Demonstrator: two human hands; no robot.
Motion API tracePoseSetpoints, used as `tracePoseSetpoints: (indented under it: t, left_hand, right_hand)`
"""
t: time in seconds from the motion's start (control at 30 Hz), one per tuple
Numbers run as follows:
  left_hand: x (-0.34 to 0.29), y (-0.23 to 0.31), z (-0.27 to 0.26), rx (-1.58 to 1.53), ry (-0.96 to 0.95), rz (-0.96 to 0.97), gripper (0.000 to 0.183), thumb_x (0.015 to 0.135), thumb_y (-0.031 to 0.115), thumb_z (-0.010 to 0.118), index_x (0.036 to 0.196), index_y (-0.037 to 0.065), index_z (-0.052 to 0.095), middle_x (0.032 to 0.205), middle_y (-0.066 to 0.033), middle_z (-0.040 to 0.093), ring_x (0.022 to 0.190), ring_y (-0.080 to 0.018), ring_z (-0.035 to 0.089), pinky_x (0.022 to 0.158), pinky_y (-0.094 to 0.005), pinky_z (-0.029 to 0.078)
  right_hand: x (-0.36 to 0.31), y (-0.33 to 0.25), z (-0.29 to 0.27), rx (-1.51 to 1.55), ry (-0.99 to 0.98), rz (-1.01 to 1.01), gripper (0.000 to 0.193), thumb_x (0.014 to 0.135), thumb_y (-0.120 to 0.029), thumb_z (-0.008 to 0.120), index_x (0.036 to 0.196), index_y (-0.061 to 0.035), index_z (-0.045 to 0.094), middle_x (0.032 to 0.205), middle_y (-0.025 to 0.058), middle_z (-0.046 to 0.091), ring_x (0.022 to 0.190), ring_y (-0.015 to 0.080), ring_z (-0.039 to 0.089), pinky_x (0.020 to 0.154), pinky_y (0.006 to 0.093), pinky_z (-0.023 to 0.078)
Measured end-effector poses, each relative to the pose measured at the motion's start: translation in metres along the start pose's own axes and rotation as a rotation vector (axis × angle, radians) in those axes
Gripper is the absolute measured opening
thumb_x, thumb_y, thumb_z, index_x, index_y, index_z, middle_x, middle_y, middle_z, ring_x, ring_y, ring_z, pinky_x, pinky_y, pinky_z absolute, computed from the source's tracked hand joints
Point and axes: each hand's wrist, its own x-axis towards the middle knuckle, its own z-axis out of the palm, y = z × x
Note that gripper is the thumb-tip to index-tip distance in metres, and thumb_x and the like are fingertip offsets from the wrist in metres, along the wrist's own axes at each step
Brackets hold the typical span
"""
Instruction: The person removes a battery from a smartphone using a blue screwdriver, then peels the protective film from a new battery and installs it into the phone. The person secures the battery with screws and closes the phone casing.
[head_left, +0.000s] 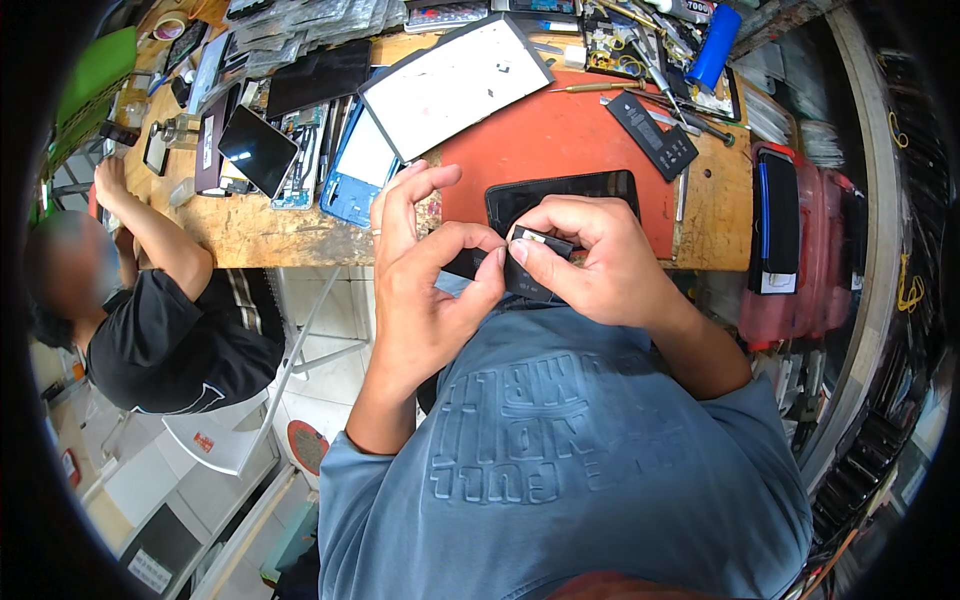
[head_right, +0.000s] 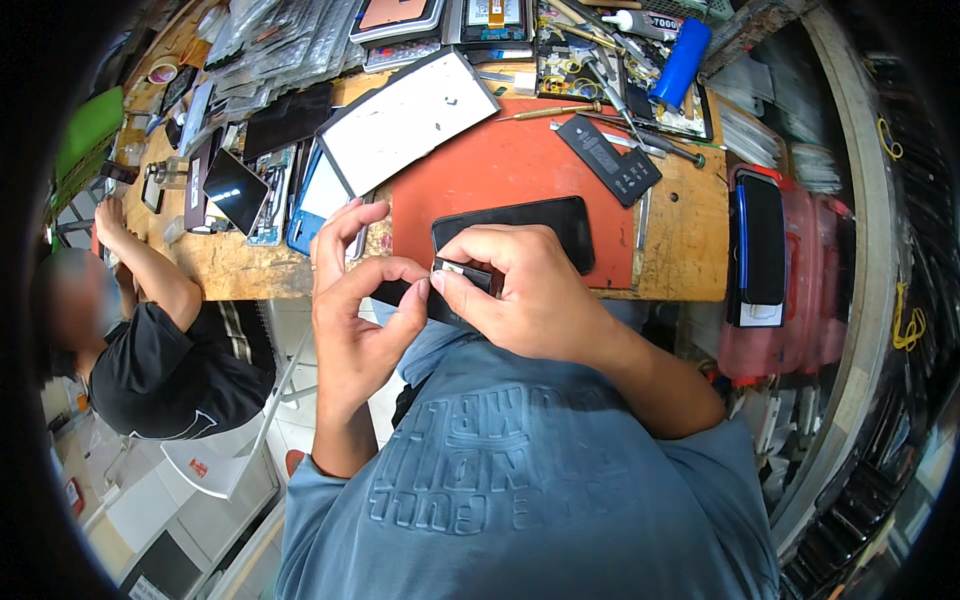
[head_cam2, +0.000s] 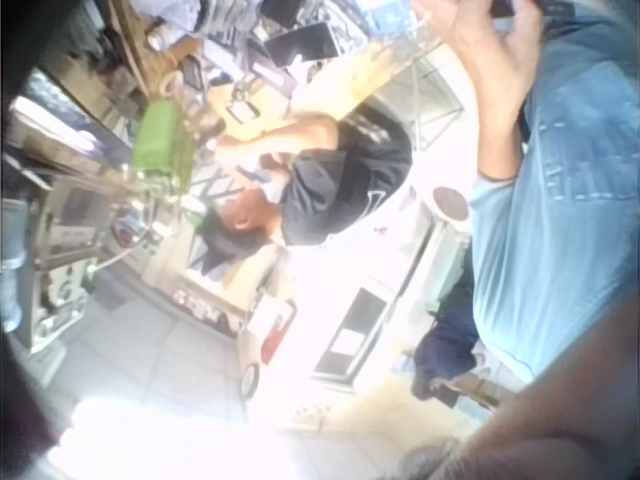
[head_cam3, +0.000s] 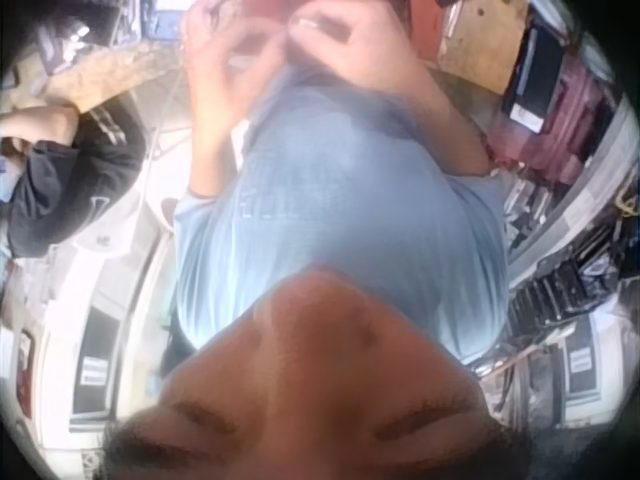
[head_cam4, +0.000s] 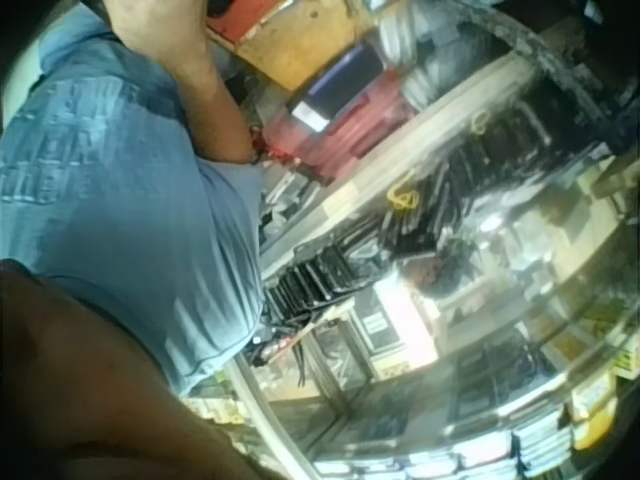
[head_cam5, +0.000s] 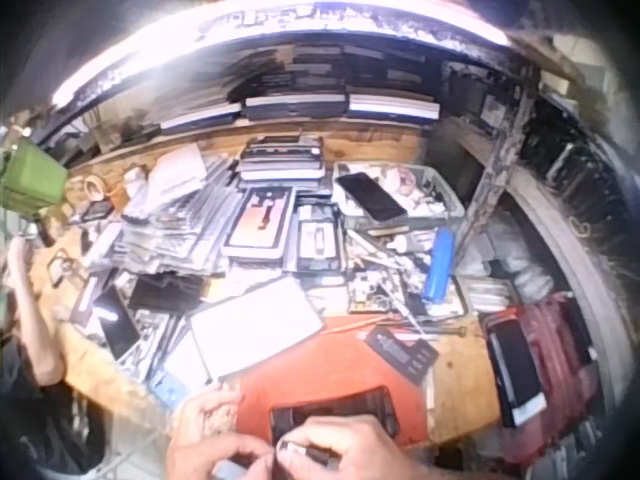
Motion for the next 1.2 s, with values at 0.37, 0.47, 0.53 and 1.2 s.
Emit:
tracePoseSetpoints:
  t: [0.37, 0.47, 0.53, 1.2]
  left_hand:
    - [0.001, 0.001, 0.001, -0.011, -0.003, 0.023, 0.018, 0.076, 0.005, 0.082, 0.093, 0.007, 0.079, 0.122, -0.0107, 0.066, 0.137, -0.041, 0.055, 0.114, -0.0528, 0.043]
    - [0.0, -0.001, -0.001, -0.025, -0.018, 0.013, 0.017, 0.078, 0.005, 0.083, 0.094, 0.007, 0.079, 0.117, -0.0096, 0.067, 0.132, -0.0387, 0.059, 0.112, -0.0511, 0.044]
    - [0.0, 0.003, -0.004, -0.046, -0.025, 0.008, 0.016, 0.078, 0.005, 0.083, 0.093, 0.007, 0.079, 0.115, -0.0093, 0.067, 0.13, -0.0377, 0.06, 0.111, -0.0502, 0.044]
    - [-0.011, -0.02, -0.008, -0.32, 0.57, -0.14, 0.031, 0.115, 0.022, 0.046, 0.101, -0.001, 0.06, 0.112, -0.0144, 0.059, 0.109, -0.0223, 0.057, 0.104, -0.039, 0.044]
  right_hand:
    - [0.001, 0.0, 0.002, 0.082, -0.019, 0.024, 0.011, 0.098, -0.007, 0.075, 0.097, 0.0042, 0.073, 0.079, 0.0078, 0.068, 0.068, 0.0095, 0.058, 0.059, 0.0303, 0.047]
    - [0.001, 0.001, 0.001, 0.095, -0.013, 0.027, 0.011, 0.099, -0.007, 0.075, 0.096, 0.004, 0.073, 0.078, 0.0073, 0.068, 0.068, 0.0091, 0.057, 0.058, 0.0302, 0.046]
    - [0.001, 0.004, 0.003, 0.117, 0.003, 0.0, 0.011, 0.098, -0.007, 0.076, 0.096, 0.0039, 0.073, 0.078, 0.0072, 0.067, 0.068, 0.0093, 0.057, 0.058, 0.0303, 0.046]
    - [0.005, 0.003, 0.006, 0.406, 0.035, 0.12, 0.015, 0.106, -0.009, 0.07, 0.108, 0.0056, 0.073, 0.091, 0.0025, 0.073, 0.08, 0.0045, 0.064, 0.07, 0.0247, 0.054]
